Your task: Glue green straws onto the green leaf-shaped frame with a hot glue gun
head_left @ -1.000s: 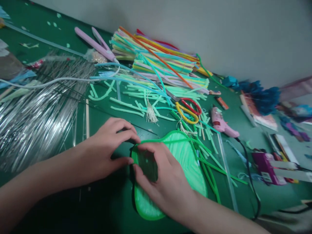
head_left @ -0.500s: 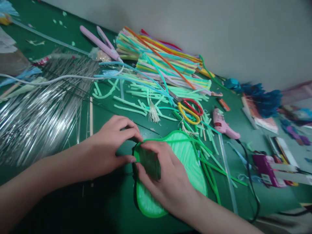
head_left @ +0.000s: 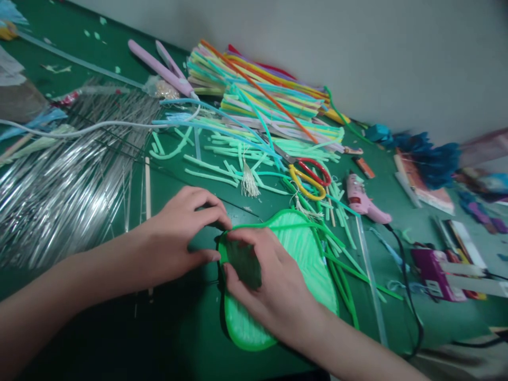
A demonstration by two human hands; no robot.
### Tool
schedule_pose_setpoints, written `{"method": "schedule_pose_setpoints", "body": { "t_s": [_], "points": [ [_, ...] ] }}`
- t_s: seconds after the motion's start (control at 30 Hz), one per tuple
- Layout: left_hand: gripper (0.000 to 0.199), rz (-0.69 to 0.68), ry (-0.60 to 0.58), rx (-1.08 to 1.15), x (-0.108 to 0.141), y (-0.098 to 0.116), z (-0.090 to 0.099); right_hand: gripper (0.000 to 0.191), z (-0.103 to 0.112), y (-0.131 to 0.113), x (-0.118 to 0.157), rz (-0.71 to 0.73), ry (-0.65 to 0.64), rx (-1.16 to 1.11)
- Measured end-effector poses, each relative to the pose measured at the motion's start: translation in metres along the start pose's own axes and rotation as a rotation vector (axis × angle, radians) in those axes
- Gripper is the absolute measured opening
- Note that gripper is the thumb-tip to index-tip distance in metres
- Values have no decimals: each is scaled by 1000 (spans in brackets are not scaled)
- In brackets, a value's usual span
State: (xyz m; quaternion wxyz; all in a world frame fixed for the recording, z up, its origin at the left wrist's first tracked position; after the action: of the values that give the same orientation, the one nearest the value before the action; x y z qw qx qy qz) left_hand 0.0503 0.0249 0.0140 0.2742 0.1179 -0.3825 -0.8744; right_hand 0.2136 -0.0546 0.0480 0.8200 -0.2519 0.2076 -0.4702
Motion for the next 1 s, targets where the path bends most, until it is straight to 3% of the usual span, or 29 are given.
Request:
{"method": "schedule_pose_setpoints", "body": {
  "t_s": [0.4, 0.73, 1.0],
  "points": [
    [35, 11, 37, 24, -1, 3, -1, 38, 0, 7, 12, -273, 2, -301],
    [31, 87, 17, 43, -5, 10, -2, 42, -5, 9, 11, -310, -14, -356],
    [29, 80, 72, 12, -5, 13, -5, 42, -6, 12, 13, -320, -8, -355]
  ]
}}
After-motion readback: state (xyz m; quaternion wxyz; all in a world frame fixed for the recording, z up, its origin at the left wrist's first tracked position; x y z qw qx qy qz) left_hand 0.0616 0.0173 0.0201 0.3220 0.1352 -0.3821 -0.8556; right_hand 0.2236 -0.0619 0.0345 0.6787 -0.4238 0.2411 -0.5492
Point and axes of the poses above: each hand's wrist, its own x-axis away from the middle knuckle, its own z-axis out of the back of the hand, y = z × x, the point moved 5 cm from there along -x, towards the middle knuckle, and after that the axes turned 12 degrees about -y, right-handed, at the moved point
